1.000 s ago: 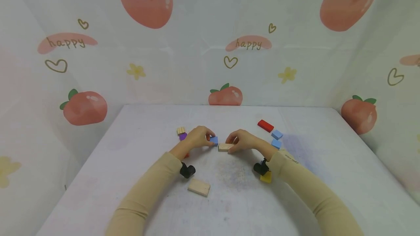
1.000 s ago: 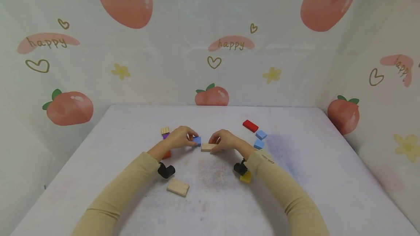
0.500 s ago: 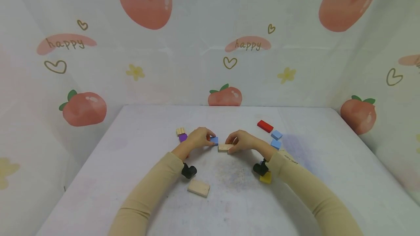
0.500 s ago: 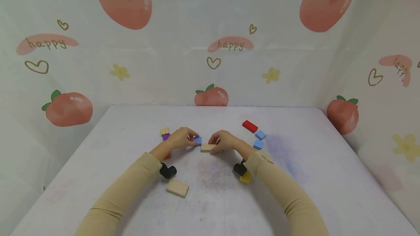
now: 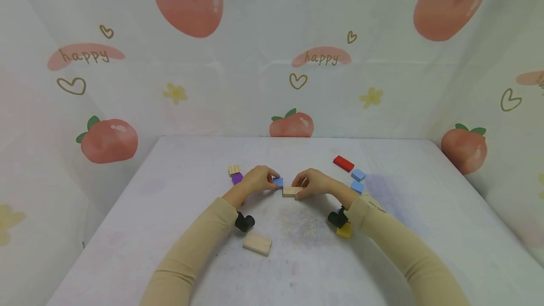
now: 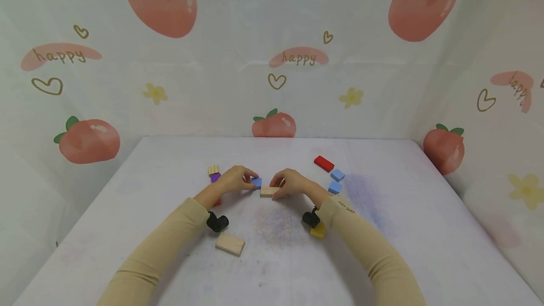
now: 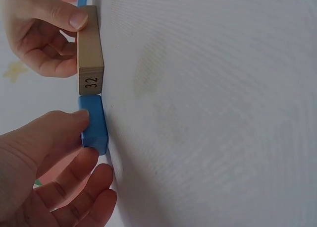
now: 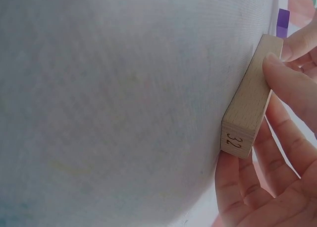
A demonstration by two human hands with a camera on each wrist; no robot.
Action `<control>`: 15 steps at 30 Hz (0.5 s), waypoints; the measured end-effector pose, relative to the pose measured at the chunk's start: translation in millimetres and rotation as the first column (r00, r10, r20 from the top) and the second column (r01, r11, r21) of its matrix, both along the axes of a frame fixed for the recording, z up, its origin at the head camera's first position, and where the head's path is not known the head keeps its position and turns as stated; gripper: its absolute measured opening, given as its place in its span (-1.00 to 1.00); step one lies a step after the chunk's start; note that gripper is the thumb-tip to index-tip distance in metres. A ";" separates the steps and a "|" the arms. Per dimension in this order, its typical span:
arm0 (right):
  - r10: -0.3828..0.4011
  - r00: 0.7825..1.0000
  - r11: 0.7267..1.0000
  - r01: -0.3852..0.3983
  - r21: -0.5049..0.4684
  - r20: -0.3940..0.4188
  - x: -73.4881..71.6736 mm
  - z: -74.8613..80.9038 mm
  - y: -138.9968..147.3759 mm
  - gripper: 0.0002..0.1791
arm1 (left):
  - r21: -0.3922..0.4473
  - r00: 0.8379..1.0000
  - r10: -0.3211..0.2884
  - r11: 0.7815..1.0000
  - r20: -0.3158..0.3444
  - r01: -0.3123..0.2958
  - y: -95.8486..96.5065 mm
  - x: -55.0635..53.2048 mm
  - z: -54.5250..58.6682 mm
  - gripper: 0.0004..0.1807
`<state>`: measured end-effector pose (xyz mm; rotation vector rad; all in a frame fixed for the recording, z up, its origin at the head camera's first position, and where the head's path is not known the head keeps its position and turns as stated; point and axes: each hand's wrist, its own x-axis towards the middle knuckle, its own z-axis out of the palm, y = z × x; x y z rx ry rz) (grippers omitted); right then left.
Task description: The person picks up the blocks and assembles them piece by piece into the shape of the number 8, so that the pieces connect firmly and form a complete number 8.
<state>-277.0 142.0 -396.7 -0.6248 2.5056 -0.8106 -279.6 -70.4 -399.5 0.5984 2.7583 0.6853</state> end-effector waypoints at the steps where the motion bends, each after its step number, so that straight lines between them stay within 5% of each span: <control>1: 0.001 1.000 1.000 -0.001 0.001 0.000 -0.4 -0.3 -0.1 -0.72 | -0.001 1.000 -0.001 1.000 0.000 0.001 0.0 0.0 0.1 -0.63; 15: 0.003 1.000 1.000 -0.003 -0.006 -0.004 -1.6 -2.5 1.4 -0.71 | 0.002 1.000 -0.005 1.000 0.002 0.005 -0.6 -0.2 -0.1 -0.63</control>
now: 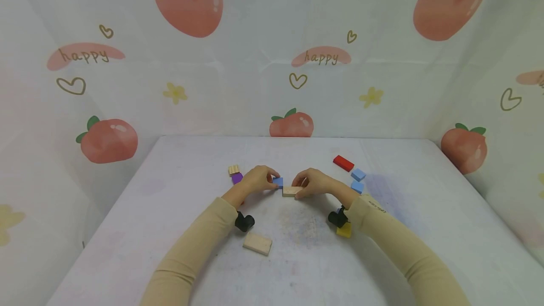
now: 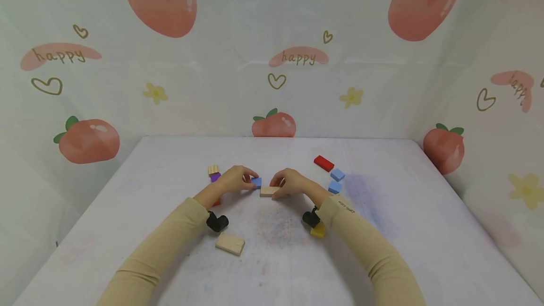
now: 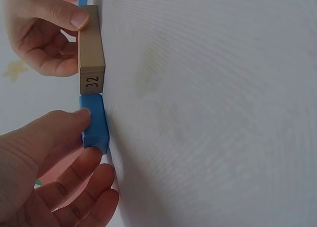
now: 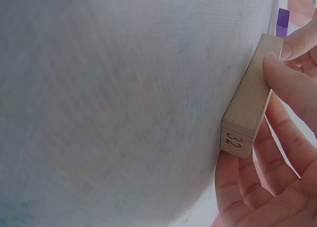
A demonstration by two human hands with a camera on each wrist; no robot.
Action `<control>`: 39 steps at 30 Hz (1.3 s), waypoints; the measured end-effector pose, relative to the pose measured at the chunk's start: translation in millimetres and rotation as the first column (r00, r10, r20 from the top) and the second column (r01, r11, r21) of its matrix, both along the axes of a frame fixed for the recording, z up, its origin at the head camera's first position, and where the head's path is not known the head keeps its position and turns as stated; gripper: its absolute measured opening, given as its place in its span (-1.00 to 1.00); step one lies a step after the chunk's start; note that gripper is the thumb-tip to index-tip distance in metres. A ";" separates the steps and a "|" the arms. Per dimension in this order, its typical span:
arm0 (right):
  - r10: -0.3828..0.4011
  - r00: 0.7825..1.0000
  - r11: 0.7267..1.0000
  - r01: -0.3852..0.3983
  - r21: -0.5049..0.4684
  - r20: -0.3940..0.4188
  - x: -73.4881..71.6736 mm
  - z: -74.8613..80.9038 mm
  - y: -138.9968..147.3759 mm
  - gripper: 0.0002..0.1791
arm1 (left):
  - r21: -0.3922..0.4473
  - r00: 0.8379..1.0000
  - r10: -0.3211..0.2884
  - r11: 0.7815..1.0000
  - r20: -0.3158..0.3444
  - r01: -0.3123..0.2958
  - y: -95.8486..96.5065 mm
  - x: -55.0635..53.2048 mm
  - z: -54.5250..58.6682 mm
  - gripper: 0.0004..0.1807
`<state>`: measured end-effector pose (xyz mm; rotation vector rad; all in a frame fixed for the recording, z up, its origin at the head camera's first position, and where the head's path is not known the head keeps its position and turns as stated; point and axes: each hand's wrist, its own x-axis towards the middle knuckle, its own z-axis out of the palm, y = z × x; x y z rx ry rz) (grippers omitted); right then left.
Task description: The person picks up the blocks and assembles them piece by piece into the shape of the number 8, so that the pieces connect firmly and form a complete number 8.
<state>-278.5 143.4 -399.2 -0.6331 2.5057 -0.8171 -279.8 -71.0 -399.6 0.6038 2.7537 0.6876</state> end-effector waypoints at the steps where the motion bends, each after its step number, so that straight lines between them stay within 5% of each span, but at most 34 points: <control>1: 0.002 1.000 1.000 -0.002 0.000 -0.002 -0.3 0.0 -0.1 -0.71 | 0.004 1.000 0.004 1.000 0.007 -0.004 0.0 -0.3 -0.1 -0.63; 6: 0.006 1.000 1.000 -0.006 0.006 -0.008 -1.2 0.0 -0.9 -0.71 | 0.020 0.999 0.000 1.000 0.049 -0.001 -1.4 -6.7 -2.7 -0.62; 11: 0.002 1.000 1.000 -0.002 0.011 0.000 -1.4 0.1 -1.8 -0.71 | 0.033 0.999 -0.033 0.999 0.018 0.032 -3.9 -11.7 -7.9 -0.62; 19: -0.007 1.000 1.000 0.007 0.019 0.006 -1.6 -0.3 -2.2 -0.70 | 0.035 1.000 0.001 0.999 -0.019 0.000 -6.6 -2.0 1.7 -0.59; 26: -0.015 1.000 1.000 0.015 0.021 0.018 -0.8 -0.6 -2.1 -0.69 | 0.085 0.998 0.015 0.996 -0.067 -0.009 -27.7 4.9 10.4 -0.58; 33: -0.001 1.000 1.000 0.001 -0.010 0.014 1.8 -0.3 0.0 -0.68 | 0.129 0.998 0.054 0.990 -0.013 -0.052 -57.0 20.0 17.7 -0.57; 39: 0.004 1.000 1.000 -0.004 -0.018 0.009 2.1 0.0 0.5 -0.70 | 0.160 0.999 0.030 0.987 0.020 -0.033 -82.9 27.5 9.0 -0.60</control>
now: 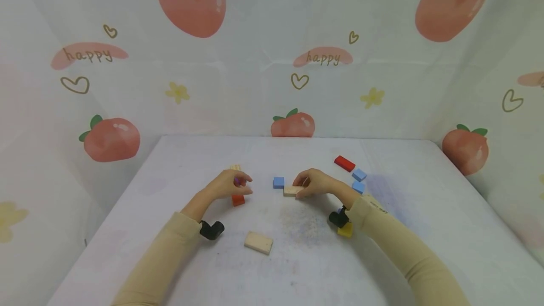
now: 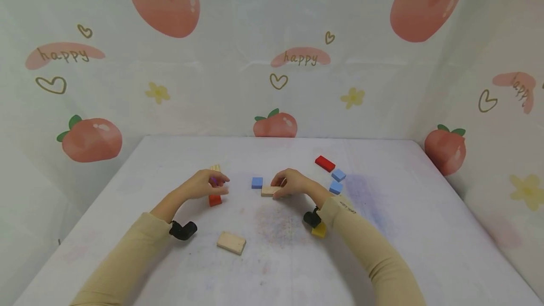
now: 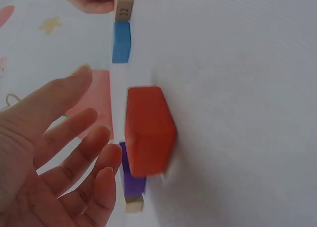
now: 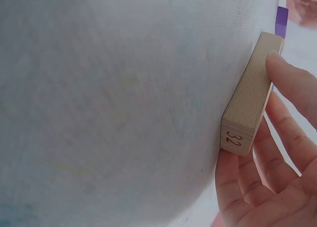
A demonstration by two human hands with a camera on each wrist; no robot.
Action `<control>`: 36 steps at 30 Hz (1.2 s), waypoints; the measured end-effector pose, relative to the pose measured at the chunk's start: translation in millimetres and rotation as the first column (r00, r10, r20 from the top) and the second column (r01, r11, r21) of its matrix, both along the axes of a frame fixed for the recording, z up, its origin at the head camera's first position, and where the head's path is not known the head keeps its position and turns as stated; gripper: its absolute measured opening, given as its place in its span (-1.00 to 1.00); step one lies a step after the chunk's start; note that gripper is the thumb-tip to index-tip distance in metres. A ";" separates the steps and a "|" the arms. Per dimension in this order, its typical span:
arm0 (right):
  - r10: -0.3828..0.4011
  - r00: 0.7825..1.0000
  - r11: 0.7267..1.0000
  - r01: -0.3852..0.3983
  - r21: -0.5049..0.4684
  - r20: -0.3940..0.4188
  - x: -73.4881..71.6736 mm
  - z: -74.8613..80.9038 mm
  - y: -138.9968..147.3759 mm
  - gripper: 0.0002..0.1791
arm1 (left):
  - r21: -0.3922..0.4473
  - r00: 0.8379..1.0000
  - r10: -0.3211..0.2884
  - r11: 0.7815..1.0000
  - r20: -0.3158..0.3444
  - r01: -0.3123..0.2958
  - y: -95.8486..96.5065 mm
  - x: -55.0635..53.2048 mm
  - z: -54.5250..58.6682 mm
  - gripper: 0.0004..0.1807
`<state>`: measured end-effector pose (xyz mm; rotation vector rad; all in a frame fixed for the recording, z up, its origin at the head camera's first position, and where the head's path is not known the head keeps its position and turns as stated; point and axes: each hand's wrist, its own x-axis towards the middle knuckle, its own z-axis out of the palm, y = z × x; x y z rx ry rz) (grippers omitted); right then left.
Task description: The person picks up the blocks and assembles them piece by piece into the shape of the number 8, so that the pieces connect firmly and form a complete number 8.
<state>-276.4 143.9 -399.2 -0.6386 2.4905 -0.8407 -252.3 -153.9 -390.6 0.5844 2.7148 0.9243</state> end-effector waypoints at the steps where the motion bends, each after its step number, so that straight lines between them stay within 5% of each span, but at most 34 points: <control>1: -0.002 1.000 1.000 0.002 0.001 0.002 -0.1 -0.1 0.0 -0.70 | 0.000 1.000 0.002 1.000 0.009 -0.002 -3.6 1.2 -1.8 -0.61; 15: -0.017 1.000 1.000 0.017 0.001 0.011 0.5 -2.3 0.8 -0.70 | 0.005 1.000 -0.006 1.000 0.023 0.006 -32.3 15.4 -14.7 -0.56; 36: -0.008 1.000 1.000 0.008 -0.009 0.013 0.1 -2.5 1.9 -0.70 | -0.014 1.000 0.003 1.000 0.011 -0.002 -29.8 18.5 -17.3 -0.63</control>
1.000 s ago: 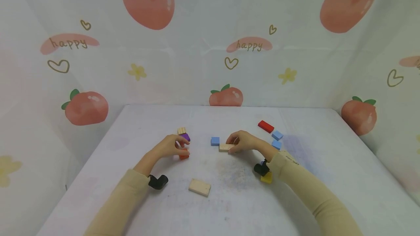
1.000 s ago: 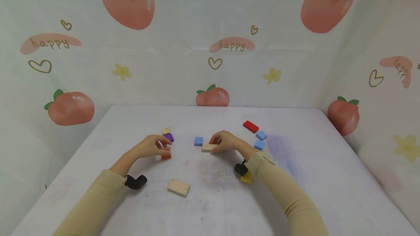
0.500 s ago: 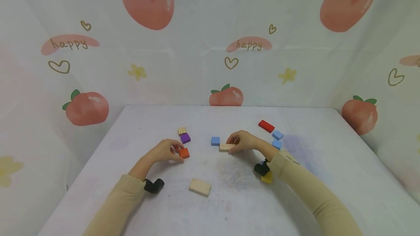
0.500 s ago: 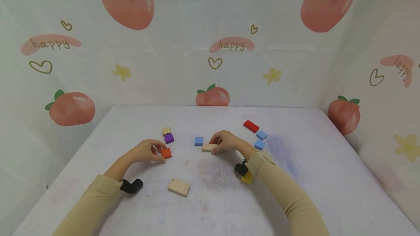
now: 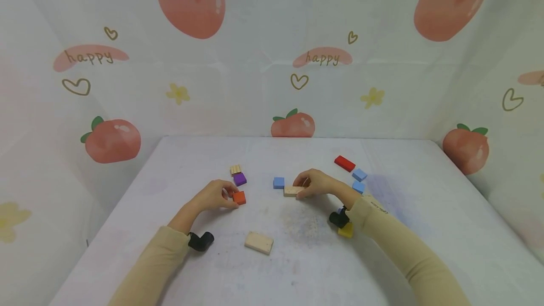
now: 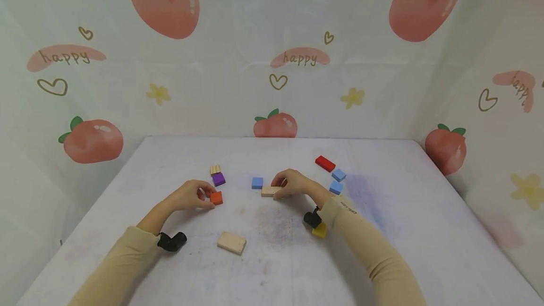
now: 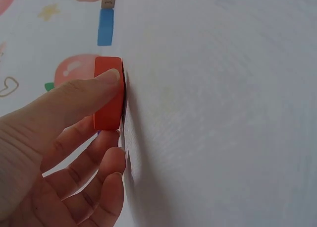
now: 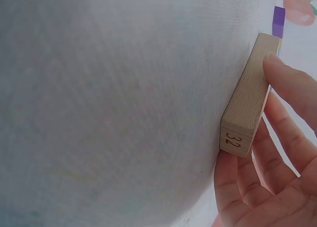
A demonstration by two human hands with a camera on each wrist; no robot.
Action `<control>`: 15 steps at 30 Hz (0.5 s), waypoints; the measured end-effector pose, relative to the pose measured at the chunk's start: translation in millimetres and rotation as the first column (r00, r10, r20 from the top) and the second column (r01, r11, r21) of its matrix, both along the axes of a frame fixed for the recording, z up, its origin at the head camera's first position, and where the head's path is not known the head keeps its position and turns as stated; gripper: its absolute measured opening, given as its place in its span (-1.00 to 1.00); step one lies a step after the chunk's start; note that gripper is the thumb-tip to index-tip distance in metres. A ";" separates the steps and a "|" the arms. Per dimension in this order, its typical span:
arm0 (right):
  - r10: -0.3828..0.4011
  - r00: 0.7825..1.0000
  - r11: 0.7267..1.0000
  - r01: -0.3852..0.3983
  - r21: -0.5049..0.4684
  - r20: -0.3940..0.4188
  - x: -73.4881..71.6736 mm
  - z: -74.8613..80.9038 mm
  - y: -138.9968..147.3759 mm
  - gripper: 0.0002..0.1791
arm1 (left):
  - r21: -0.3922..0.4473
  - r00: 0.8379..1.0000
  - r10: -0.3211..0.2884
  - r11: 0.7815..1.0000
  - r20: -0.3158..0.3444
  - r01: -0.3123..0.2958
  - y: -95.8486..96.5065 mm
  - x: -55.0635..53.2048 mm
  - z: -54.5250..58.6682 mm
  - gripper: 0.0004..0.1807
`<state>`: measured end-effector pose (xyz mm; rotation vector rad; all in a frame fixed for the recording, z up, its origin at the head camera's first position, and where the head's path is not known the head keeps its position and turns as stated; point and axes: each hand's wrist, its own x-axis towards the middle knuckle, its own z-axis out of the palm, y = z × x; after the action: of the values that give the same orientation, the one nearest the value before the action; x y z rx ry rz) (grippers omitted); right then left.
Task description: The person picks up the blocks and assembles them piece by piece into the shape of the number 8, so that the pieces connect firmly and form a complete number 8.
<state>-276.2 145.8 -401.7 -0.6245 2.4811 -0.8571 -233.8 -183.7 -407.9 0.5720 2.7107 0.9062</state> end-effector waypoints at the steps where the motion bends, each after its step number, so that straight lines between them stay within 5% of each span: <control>1: 0.001 1.000 1.000 -0.001 0.000 0.000 0.0 0.1 0.0 -0.70 | 0.004 1.000 0.006 1.000 0.002 -0.006 0.9 0.1 0.5 -0.62; 15: 0.003 1.000 1.000 -0.003 0.002 -0.007 -0.1 0.2 -0.4 -0.70 | 0.027 1.000 -0.001 1.000 -0.025 0.002 14.3 -1.2 5.8 -0.56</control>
<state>-276.3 145.4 -401.5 -0.6316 2.4859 -0.8526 -235.0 -169.3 -402.1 0.5946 2.7232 0.9428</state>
